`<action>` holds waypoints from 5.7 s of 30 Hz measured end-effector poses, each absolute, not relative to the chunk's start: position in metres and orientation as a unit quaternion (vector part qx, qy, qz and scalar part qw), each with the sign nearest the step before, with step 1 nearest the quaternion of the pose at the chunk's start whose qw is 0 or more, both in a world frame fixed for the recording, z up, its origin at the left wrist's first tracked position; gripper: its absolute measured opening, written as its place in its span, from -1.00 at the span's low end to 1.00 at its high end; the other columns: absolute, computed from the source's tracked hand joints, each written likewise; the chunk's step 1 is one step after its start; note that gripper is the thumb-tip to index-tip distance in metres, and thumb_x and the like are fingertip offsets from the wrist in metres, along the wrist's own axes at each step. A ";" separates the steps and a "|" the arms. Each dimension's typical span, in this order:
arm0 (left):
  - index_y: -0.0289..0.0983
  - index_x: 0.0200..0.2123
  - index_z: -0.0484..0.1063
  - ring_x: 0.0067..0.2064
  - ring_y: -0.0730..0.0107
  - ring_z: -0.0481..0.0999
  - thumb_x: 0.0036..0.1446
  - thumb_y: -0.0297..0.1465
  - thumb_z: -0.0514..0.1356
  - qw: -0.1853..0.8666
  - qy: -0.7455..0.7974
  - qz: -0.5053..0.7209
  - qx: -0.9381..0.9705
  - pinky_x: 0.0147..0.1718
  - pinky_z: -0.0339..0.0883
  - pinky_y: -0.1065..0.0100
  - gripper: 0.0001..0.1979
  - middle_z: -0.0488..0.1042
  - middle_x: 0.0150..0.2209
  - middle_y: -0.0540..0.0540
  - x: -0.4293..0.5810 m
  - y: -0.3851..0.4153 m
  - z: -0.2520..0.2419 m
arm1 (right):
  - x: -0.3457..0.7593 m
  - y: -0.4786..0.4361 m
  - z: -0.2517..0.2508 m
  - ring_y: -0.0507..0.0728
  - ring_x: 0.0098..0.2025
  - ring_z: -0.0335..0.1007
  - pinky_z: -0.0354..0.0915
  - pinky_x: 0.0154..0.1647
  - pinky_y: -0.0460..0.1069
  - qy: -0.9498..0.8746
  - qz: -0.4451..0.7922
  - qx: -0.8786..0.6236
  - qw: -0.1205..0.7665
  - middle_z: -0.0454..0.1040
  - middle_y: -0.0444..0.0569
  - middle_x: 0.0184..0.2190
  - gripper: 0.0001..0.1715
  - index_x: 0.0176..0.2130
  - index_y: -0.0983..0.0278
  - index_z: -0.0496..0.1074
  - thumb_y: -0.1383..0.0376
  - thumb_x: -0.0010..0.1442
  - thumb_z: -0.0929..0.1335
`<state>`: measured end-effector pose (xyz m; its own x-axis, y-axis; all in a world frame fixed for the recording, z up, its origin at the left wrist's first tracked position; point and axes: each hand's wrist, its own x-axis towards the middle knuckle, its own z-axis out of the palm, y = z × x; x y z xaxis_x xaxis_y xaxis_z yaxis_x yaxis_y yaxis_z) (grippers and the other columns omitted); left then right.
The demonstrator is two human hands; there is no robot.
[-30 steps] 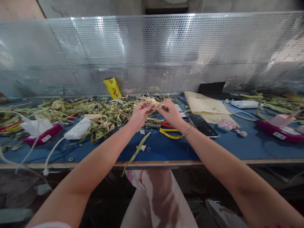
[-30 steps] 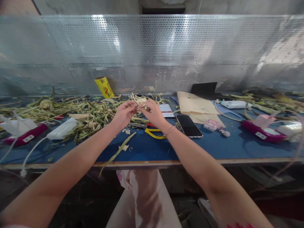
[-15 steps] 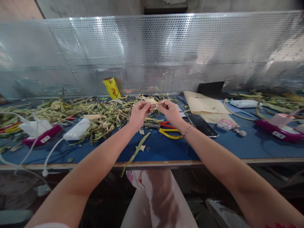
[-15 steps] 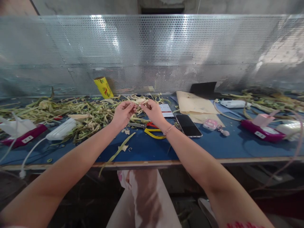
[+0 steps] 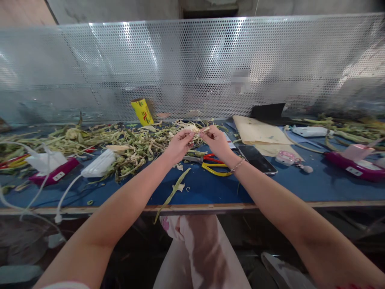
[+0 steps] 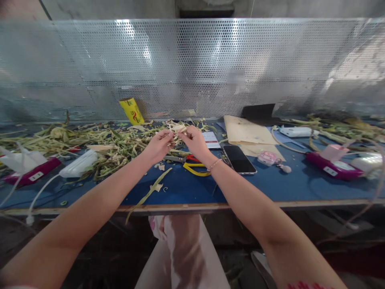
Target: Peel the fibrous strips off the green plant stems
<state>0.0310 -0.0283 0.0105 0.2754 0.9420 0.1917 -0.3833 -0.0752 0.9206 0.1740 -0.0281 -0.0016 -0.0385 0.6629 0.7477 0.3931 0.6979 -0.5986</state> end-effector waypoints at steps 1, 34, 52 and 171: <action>-0.28 -0.54 0.36 -0.53 0.62 0.27 -0.14 -0.41 0.28 0.630 0.278 0.524 0.501 -0.50 0.23 0.50 -0.87 0.27 -0.61 0.08 0.031 -0.029 0.011 | 0.175 -0.029 -0.001 -0.02 -0.51 0.04 0.10 -0.47 -0.08 -0.718 0.095 -0.372 0.581 0.10 -0.18 -0.57 -0.84 -0.45 0.28 0.37 0.25 0.10 0.28; -0.35 -0.55 0.41 -0.45 0.55 0.45 -0.11 -0.51 0.26 0.664 0.261 0.477 0.514 -0.27 0.38 0.38 -0.94 0.43 -0.55 0.00 0.022 -0.018 0.005 | 0.177 -0.036 -0.001 0.09 -0.28 0.24 0.31 -0.23 0.08 -0.829 -0.047 -0.295 0.472 0.24 -0.02 -0.38 -0.82 -0.44 0.23 0.45 0.28 0.11 0.28; -0.37 -0.58 0.44 -0.45 0.55 0.42 -0.24 -0.50 0.31 0.625 0.272 0.482 0.551 -0.25 0.32 0.35 -0.91 0.43 -0.55 -0.02 0.025 -0.011 -0.003 | 0.175 -0.037 0.003 0.08 -0.27 0.33 0.30 -0.24 0.03 -0.806 0.012 -0.312 0.502 0.41 -0.03 -0.38 -0.91 -0.42 0.25 0.36 0.35 0.09 0.27; -0.35 -0.55 0.45 -0.47 0.44 0.40 -0.21 -0.47 0.17 0.388 0.331 0.489 0.708 -0.37 0.30 0.36 -0.91 0.42 -0.60 0.04 0.033 -0.029 0.002 | 0.162 -0.027 -0.014 0.16 -0.11 0.08 0.12 0.03 0.19 -0.787 0.025 -0.376 0.489 0.11 0.02 -0.22 -0.61 -0.01 0.03 0.36 0.18 0.21 0.15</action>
<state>0.0329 -0.0291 0.0015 0.3022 0.8476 0.4361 0.0890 -0.4806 0.8724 0.1618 -0.0267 -0.0145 -0.2392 0.6157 0.7508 0.5662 0.7166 -0.4073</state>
